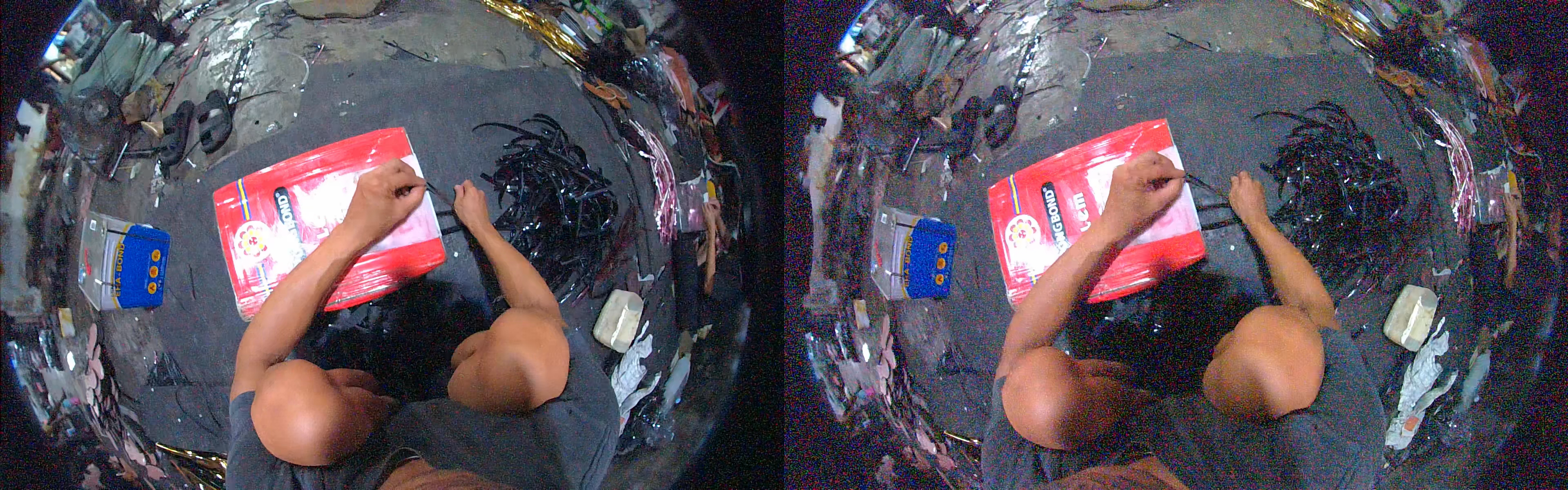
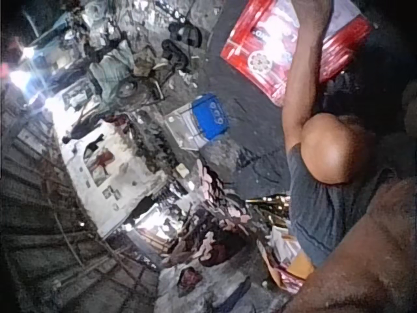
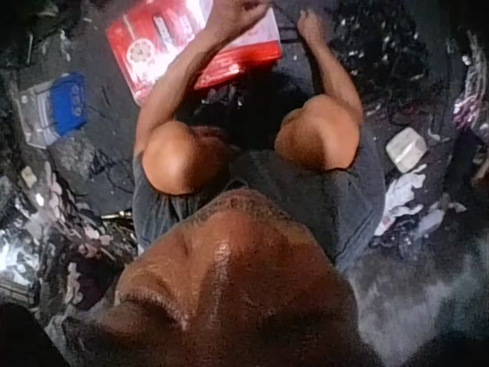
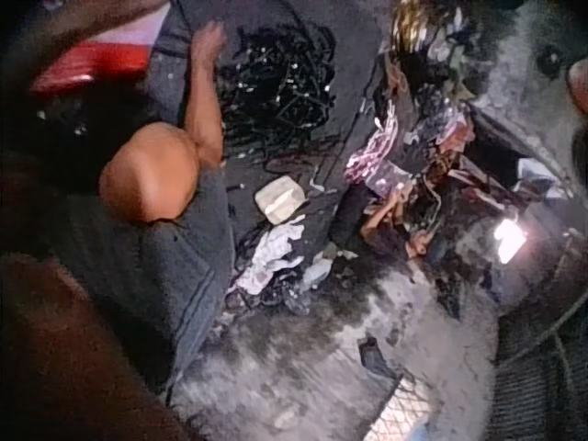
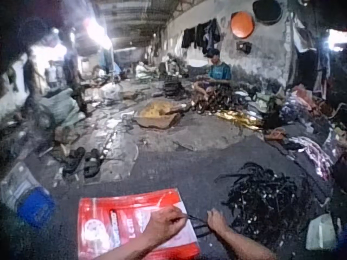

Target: The person sits on the floor and repeatedly cuts strips from a roll of black material using a red box as a straight edge guide. The cut strips are placed into a growing pile on the floor.

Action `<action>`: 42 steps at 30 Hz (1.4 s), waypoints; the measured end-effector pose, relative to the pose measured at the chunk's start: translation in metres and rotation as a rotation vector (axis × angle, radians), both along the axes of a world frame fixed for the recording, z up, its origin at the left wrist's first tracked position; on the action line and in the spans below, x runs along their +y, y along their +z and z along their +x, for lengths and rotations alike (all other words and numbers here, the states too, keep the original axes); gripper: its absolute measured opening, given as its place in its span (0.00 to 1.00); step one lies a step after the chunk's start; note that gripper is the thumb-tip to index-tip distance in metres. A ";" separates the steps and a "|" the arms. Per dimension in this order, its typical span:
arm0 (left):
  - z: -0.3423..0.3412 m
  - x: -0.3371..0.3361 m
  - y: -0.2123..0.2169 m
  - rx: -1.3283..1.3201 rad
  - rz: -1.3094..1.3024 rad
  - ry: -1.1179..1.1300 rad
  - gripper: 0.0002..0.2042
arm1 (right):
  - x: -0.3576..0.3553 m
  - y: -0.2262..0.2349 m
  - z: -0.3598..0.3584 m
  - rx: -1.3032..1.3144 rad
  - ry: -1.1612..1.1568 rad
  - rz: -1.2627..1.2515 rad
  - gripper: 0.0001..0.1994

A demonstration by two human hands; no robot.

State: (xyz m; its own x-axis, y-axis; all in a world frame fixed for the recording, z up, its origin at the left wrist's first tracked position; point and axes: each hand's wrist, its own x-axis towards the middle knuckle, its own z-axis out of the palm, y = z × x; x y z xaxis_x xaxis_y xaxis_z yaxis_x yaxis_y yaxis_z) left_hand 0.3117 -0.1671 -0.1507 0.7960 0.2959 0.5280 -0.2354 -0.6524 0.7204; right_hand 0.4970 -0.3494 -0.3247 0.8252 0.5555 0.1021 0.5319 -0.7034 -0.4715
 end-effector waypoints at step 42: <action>-0.236 0.036 -0.018 -0.023 -0.859 0.639 0.24 | 0.007 0.161 -0.103 0.642 0.420 0.441 0.36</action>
State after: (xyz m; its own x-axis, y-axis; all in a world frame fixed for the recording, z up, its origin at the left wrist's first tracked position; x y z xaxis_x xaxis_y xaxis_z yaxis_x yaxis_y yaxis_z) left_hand 0.0753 -0.1310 -0.1687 0.3541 0.9342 -0.0423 -0.0491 0.0637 0.9968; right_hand 0.3937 -0.3420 -0.1636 0.5337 0.8449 -0.0344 0.2446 -0.1932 -0.9502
